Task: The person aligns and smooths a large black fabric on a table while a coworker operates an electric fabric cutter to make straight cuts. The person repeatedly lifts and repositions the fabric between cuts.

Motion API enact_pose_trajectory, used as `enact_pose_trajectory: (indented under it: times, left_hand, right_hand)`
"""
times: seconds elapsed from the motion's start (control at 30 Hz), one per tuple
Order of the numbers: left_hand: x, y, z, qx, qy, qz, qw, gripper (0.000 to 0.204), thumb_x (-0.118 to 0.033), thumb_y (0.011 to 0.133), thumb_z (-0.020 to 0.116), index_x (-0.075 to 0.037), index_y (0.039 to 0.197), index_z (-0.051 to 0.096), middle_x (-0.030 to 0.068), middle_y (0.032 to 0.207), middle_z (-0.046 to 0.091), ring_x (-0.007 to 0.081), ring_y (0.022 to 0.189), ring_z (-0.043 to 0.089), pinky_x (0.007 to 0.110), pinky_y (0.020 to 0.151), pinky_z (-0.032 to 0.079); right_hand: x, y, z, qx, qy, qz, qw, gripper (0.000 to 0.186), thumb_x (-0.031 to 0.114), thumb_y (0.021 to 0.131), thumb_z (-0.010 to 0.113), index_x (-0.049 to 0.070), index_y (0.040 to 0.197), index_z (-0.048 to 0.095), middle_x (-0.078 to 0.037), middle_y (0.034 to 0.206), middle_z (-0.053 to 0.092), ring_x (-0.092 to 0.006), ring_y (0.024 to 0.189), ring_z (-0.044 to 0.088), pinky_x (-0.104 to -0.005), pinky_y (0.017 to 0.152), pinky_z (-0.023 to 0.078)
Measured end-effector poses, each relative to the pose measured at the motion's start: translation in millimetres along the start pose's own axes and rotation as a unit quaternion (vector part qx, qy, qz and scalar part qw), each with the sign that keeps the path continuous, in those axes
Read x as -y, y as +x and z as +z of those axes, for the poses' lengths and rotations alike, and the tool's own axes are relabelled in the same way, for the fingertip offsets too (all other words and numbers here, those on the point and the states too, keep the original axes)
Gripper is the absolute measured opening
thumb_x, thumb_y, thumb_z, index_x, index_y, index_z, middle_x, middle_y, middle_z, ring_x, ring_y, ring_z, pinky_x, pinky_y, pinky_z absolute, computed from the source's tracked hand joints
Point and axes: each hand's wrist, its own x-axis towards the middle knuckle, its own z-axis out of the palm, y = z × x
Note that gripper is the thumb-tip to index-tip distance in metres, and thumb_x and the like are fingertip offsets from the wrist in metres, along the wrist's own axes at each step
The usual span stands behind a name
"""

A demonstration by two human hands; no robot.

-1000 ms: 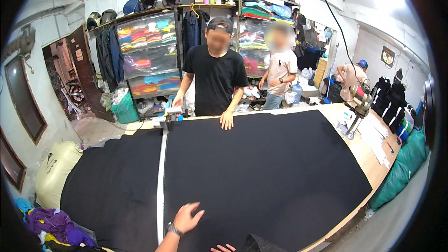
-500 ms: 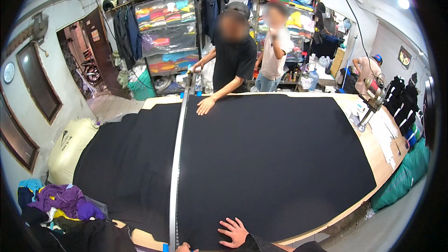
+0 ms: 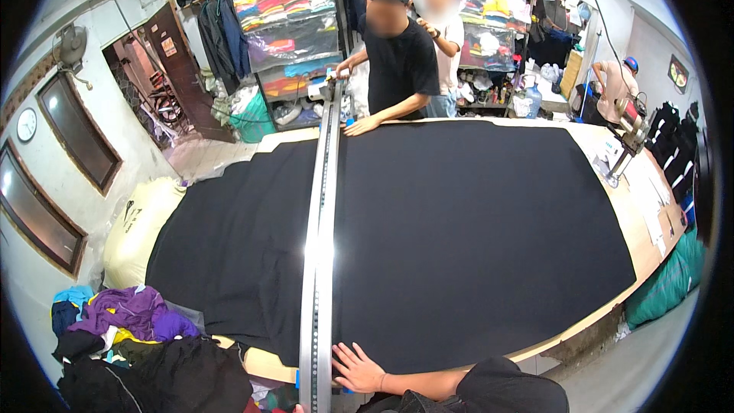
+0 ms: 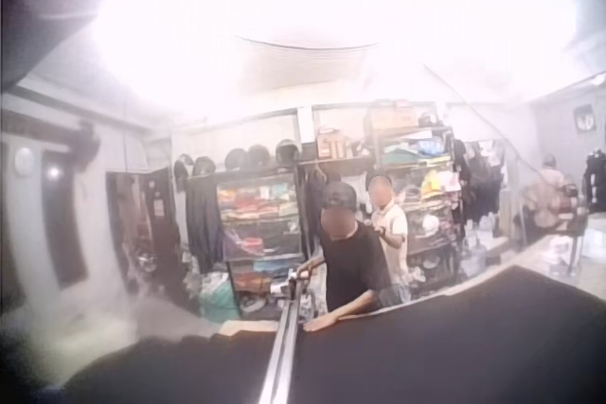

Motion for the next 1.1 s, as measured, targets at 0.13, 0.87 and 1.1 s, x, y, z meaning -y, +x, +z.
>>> enact_pose_trajectory:
  times: [0.13, 0.87, 1.1]
  left_hand:
    - [12.8, -9.5, -13.6, 0.026, -0.039, 0.111, 0.993, 0.084, -0.071, 0.107, 0.037, 0.006, 0.123, 0.068, 0.0262, 0.111, 0.073, 0.0381, 0.105, 0.069, 0.049, 0.096, 0.051]
    - [-146.8, 139.3, -47.6, -0.209, 0.198, 0.27, 0.919, 0.046, -0.034, 0.084, 0.084, -0.01, 0.12, 0.067, 0.0191, 0.115, 0.061, 0.0408, 0.109, 0.063, 0.048, 0.096, 0.053]
    - [-176.8, 176.8, -51.0, -0.253, 0.063, 0.21, 0.943, 0.014, -0.008, 0.092, 0.074, -0.003, 0.094, 0.061, 0.0143, 0.098, 0.058, 0.0327, 0.091, 0.06, 0.045, 0.087, 0.05]
  right_hand:
    - [4.5, 2.8, 10.5, 0.052, 0.032, -0.082, 0.995, 0.066, 0.045, 0.104, 0.049, 0.002, 0.154, 0.049, -0.027, 0.167, 0.033, -0.0442, 0.159, 0.024, -0.0629, 0.128, 0.015]
    - [-22.5, -75.4, -68.8, 0.018, 0.392, 0.174, 0.903, 0.043, 0.043, 0.104, 0.061, 0.01, 0.129, 0.073, -0.016, 0.108, 0.079, -0.0325, 0.094, 0.077, -0.0436, 0.084, 0.059]
    - [-26.2, -113.2, -62.9, -0.037, 0.341, 0.25, 0.906, 0.042, 0.043, 0.104, 0.062, 0.009, 0.128, 0.073, -0.017, 0.111, 0.078, -0.0325, 0.097, 0.077, -0.0427, 0.087, 0.06]
